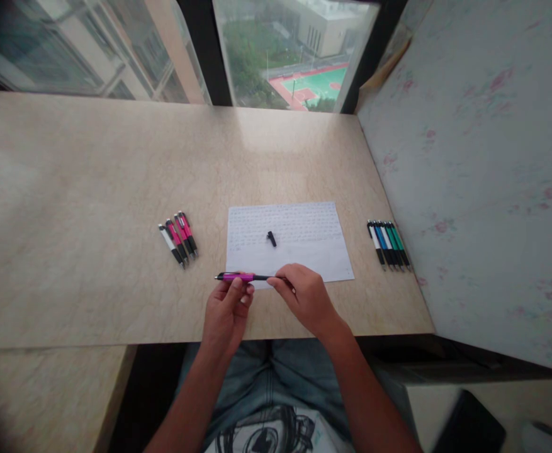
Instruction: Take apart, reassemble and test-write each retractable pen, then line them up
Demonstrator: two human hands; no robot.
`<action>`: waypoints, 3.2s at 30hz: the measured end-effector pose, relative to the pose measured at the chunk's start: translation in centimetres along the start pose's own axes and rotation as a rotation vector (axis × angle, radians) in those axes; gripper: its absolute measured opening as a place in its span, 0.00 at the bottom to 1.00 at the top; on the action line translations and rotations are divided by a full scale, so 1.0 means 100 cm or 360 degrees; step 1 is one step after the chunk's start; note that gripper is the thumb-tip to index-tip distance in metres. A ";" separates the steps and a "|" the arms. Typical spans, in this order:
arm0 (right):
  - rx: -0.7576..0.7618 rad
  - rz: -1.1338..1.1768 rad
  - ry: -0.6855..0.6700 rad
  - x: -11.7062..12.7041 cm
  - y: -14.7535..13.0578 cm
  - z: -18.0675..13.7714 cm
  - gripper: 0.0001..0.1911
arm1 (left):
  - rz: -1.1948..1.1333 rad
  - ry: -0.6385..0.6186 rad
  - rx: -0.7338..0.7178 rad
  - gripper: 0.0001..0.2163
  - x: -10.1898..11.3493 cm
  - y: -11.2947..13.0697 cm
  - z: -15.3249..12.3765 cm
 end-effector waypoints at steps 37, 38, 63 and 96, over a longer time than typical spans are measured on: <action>-0.0139 0.0026 -0.0118 0.000 0.001 0.004 0.11 | 0.0047 0.0025 0.0004 0.11 -0.005 0.003 -0.005; -0.0128 0.0008 -0.0107 0.000 0.002 0.004 0.10 | 0.0052 0.0027 -0.0003 0.11 -0.005 0.003 -0.004; 0.0041 -0.0114 -0.0084 -0.004 0.001 0.006 0.16 | 0.0121 -0.0029 -0.0013 0.11 -0.004 0.002 -0.002; -0.0310 0.0224 -0.0512 -0.023 -0.001 0.020 0.14 | 0.0152 -0.0115 -0.0195 0.09 0.004 0.013 0.008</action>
Point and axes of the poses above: each hand's wrist, its own z-axis towards the middle knuckle, its own x-axis out of the back of the hand, y = z × x, the point moved 6 cm from there along z, towards the middle knuckle, and after that the axes turned 15 degrees about -x, right-handed, at the moved point
